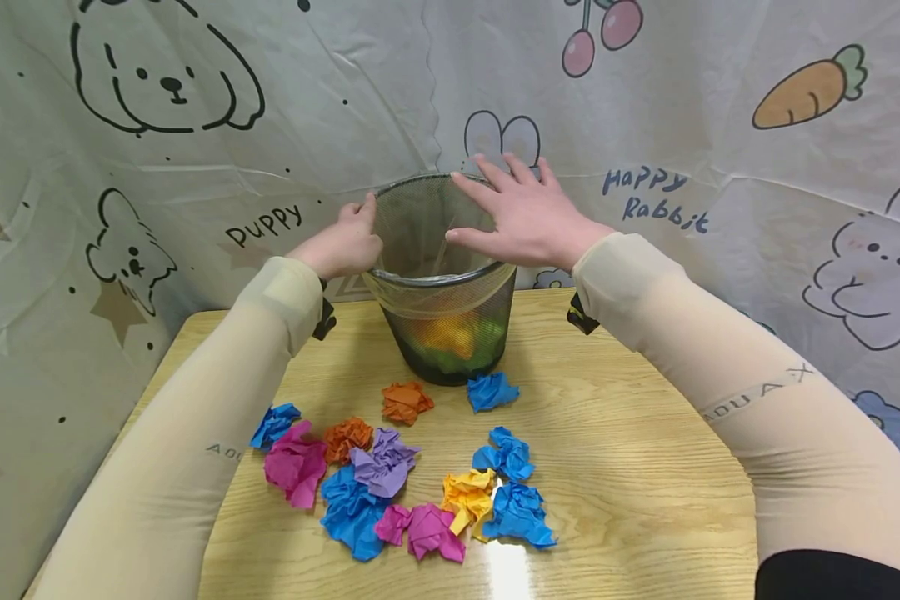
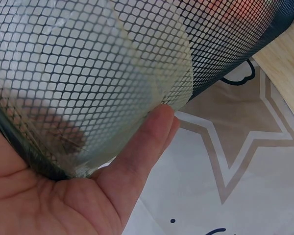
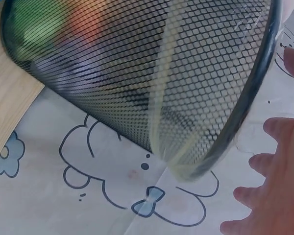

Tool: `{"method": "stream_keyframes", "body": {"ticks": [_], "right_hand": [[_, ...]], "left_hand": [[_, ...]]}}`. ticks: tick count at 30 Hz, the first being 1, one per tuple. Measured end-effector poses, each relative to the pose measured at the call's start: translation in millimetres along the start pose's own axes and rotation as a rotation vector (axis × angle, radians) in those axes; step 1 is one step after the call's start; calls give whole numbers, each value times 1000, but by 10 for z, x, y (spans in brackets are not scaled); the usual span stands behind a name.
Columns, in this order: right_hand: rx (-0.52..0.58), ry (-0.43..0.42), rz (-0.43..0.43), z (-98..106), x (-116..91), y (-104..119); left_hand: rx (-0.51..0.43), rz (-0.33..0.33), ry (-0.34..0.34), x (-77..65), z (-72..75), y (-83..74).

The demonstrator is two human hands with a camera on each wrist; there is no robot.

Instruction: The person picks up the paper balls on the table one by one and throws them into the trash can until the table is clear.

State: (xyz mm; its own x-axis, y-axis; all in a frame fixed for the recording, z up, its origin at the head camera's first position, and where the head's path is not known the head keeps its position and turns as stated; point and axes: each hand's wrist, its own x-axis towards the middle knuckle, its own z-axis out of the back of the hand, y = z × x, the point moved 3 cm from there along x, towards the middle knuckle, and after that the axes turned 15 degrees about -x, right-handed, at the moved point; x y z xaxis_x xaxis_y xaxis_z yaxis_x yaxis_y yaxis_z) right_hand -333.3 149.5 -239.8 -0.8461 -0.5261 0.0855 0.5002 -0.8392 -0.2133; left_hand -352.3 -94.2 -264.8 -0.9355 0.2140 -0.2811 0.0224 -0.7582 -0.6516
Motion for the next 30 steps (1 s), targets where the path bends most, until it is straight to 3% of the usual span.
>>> {"method": "stream_keyframes", "body": {"ticks": [15,30], "right_hand": [[-15,-98,61,-61,-460,15],[-92,-252,216,-97,-895,311]], "left_hand": [[7,-18,7,30,5,40],[7,-14,2,30,3,27]]}}
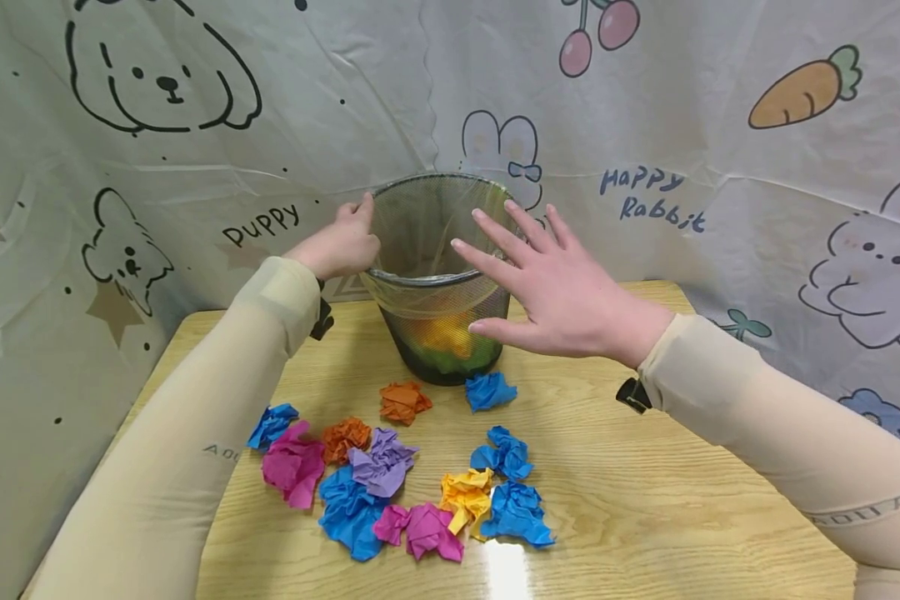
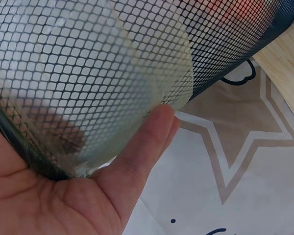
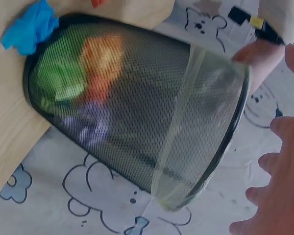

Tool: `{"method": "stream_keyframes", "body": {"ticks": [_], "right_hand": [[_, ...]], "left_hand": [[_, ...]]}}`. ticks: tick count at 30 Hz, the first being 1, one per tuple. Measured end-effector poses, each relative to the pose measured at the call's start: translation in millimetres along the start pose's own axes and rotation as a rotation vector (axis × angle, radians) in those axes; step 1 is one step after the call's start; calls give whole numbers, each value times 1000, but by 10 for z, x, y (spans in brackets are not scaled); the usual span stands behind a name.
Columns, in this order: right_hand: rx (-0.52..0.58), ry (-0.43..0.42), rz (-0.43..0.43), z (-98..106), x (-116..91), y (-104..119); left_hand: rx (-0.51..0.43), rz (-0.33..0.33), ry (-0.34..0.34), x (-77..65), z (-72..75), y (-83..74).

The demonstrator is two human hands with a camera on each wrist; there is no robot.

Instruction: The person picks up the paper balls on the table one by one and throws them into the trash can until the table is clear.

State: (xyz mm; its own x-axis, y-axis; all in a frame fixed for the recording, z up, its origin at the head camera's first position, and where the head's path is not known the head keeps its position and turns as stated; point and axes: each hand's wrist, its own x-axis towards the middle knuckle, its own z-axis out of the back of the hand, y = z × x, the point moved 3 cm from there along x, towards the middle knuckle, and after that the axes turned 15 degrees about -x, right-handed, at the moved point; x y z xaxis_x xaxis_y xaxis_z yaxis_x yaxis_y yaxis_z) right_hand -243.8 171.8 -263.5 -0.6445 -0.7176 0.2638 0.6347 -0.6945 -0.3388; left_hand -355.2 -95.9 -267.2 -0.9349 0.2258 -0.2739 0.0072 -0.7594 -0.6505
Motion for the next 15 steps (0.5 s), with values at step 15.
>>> {"method": "stream_keyframes", "body": {"ticks": [15], "right_hand": [[102,8,399,-292,-476,650]], "left_hand": [[1,-7,5,39,-14,11]]}}
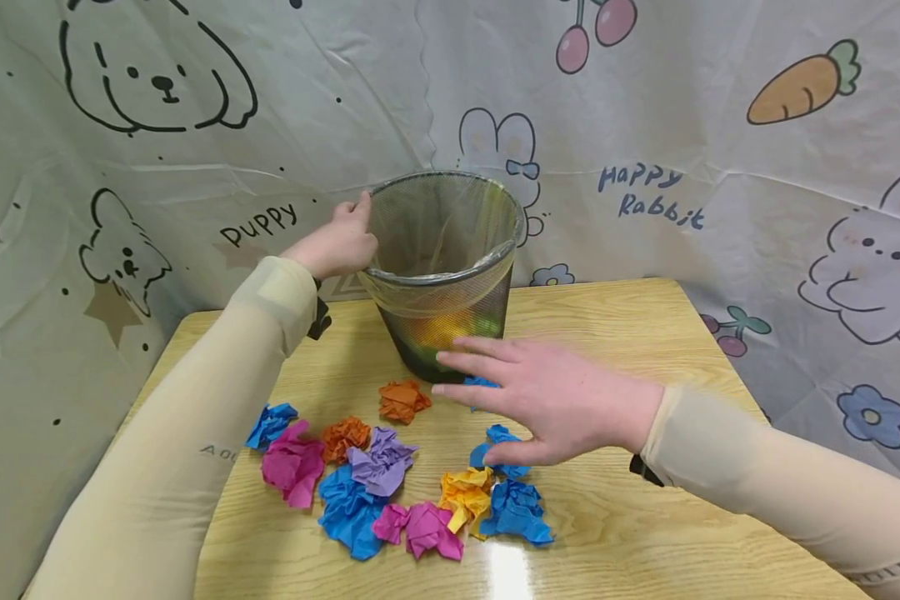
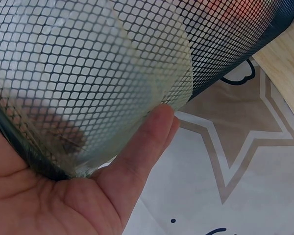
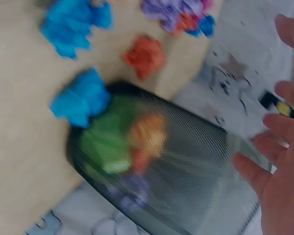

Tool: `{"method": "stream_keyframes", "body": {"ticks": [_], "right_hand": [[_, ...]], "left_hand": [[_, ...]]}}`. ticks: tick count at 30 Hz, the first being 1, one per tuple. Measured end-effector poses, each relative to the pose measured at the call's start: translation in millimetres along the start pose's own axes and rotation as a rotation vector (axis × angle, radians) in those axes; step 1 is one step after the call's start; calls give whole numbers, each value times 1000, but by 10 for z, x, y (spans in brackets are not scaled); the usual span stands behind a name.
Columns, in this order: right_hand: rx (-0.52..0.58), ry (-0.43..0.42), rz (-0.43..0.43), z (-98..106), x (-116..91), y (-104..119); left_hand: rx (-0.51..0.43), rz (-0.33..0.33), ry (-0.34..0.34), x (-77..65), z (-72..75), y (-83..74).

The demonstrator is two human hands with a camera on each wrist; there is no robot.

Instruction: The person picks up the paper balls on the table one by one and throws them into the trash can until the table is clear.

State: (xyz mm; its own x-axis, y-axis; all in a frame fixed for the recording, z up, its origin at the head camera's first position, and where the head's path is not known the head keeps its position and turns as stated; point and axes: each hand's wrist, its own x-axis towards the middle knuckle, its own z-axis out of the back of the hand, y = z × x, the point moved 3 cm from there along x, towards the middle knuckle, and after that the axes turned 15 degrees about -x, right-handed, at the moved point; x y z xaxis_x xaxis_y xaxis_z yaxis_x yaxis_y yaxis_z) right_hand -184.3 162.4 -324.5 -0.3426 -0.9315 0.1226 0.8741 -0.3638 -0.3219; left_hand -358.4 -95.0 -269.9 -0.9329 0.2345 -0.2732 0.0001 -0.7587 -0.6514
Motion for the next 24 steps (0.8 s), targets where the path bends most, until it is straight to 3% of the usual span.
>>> {"method": "stream_keyframes", "body": {"ticks": [9,24], "right_hand": [[131,39,117,-436,-205,309],[223,86,149,-907,-388,578]], "left_hand": [[-6,-4,2,-8,0,11],[-7,5,0,-33,3,-10]]}}
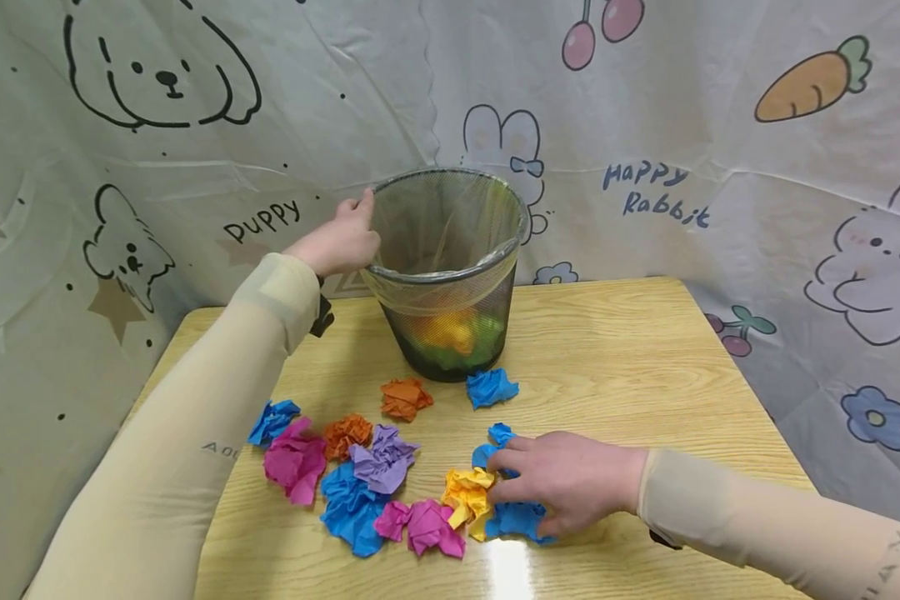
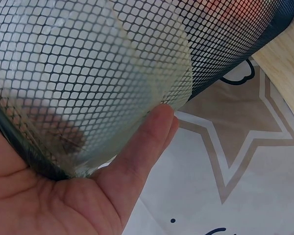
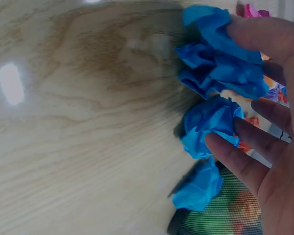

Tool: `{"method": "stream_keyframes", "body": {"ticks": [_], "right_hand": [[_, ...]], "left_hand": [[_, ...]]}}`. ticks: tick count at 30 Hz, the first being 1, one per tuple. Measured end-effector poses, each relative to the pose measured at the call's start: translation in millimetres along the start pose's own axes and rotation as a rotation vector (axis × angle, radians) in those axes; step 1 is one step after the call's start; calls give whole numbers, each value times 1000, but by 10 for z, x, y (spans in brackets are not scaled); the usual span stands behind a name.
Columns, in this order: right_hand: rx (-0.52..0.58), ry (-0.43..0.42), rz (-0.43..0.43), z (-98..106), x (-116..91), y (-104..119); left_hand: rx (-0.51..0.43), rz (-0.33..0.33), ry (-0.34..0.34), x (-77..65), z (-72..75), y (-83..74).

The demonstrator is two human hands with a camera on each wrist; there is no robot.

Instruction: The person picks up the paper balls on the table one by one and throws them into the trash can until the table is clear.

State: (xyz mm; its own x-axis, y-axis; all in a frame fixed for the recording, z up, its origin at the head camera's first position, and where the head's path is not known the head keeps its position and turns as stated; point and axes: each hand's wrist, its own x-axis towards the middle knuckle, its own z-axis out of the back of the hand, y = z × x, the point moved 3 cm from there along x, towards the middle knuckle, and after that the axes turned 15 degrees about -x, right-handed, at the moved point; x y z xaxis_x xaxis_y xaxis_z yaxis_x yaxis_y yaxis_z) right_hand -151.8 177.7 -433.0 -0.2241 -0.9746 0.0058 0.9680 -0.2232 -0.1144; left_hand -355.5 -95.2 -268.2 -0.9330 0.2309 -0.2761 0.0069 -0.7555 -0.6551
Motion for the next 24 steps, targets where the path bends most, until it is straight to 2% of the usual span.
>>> {"method": "stream_keyframes", "body": {"ticks": [7,14,24], "right_hand": [[-79,-32,25,-95,21,7],[-172,-111,63,-174,58,51],[-164,-102,24,-249,53,79]], "left_hand": [[5,-15,-5,29,0,12],[2,-14,-13,31,-2,25],[-5,-9,-8,20,0,19]]}}
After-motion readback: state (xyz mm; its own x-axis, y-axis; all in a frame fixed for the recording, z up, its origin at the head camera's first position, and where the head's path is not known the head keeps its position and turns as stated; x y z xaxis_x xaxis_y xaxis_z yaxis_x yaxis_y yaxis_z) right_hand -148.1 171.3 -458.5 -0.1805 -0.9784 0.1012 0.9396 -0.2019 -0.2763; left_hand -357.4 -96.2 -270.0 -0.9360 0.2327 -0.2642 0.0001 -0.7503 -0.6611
